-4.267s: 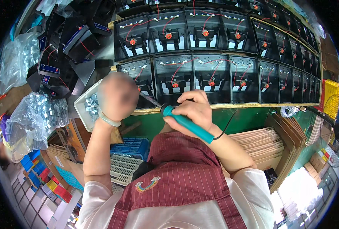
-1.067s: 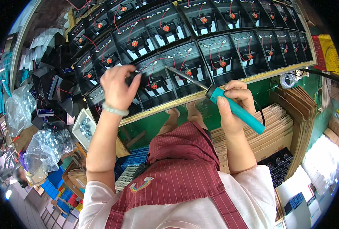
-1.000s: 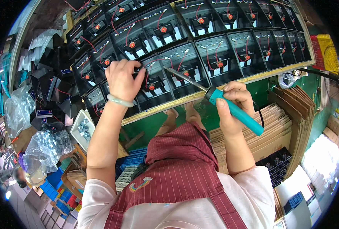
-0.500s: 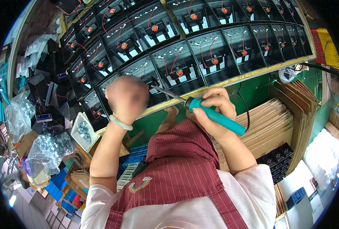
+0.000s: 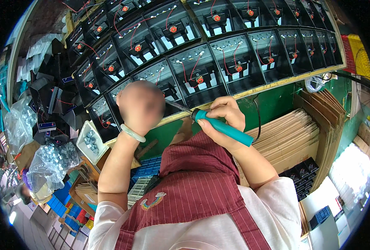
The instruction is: The person solders wires onto electronic components in plastic housings using a soldering iron, holding each wire in place by hand.
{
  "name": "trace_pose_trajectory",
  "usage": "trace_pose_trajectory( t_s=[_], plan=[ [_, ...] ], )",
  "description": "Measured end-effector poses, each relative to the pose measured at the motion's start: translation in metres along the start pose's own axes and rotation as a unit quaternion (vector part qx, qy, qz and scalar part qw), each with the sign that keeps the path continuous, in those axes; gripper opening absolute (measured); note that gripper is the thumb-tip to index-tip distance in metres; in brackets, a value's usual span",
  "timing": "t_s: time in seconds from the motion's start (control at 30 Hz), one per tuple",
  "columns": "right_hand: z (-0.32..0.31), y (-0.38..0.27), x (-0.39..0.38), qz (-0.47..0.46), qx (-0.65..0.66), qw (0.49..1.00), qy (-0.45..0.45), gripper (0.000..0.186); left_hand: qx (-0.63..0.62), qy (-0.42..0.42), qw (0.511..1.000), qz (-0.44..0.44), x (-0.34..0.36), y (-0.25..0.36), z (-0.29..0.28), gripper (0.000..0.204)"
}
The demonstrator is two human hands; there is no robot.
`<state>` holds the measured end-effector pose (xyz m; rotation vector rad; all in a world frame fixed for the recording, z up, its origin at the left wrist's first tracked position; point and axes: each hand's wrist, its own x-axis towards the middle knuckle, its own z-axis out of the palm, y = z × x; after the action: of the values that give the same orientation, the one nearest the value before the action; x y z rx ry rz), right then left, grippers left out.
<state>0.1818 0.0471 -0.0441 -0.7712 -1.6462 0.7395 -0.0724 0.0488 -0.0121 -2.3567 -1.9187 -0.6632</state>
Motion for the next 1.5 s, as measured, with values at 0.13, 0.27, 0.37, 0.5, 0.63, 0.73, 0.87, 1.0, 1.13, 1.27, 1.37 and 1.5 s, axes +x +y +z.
trace_pose_trajectory(
  t_s=[0.13,0.27,0.37,0.5,0.63,0.73,0.87,1.0,1.13,1.27,1.37,1.5],
  plan=[
    [0.001,-0.001,0.001,0.009,0.014,1.0,0.006,0.026,0.0,0.003,1.0,0.003,0.001,0.0,0.001,0.009],
    [-0.011,-0.005,0.005,0.009,0.032,0.999,0.02,0.026,0.005,0.005,1.0,0.001,0.002,0.002,0.0,0.008],
    [-0.028,-0.008,0.008,0.005,0.042,0.998,0.044,0.028,-0.001,0.005,1.0,-0.001,0.004,0.004,-0.002,0.008],
    [-0.044,-0.011,0.016,-0.004,0.048,0.997,0.059,0.027,0.003,0.008,1.0,-0.003,0.003,0.005,-0.002,0.009],
    [-0.054,-0.013,0.028,-0.022,0.047,0.997,0.061,0.026,0.002,0.015,1.0,-0.002,0.001,0.004,-0.003,0.01],
    [-0.055,-0.014,0.041,-0.036,0.058,0.996,0.056,0.026,-0.004,0.017,1.0,-0.013,-0.005,0.0,-0.001,0.01],
    [-0.054,-0.017,0.066,-0.062,0.045,0.996,0.054,0.024,0.001,0.026,1.0,-0.011,-0.008,-0.004,-0.002,0.01],
    [-0.039,-0.016,0.078,-0.051,0.051,0.996,0.061,0.023,-0.125,0.057,0.99,-0.008,-0.015,-0.025,-0.021,0.013],
    [-0.023,-0.018,0.09,-0.015,0.06,0.996,0.065,0.022,-0.107,0.222,0.966,-0.074,0.004,-0.104,-0.049,0.015],
    [0.006,-0.02,0.097,-0.02,0.063,0.996,0.059,0.024,-0.02,0.147,0.966,-0.212,0.02,-0.158,-0.064,0.02],
    [0.023,-0.025,0.103,-0.03,0.056,0.997,0.049,0.026,0.043,0.157,0.983,-0.088,0.036,-0.173,-0.058,0.014],
    [0.032,-0.022,0.113,-0.032,0.05,0.998,0.028,0.027,0.051,0.158,0.985,-0.041,0.04,-0.179,-0.055,0.007]
  ],
)
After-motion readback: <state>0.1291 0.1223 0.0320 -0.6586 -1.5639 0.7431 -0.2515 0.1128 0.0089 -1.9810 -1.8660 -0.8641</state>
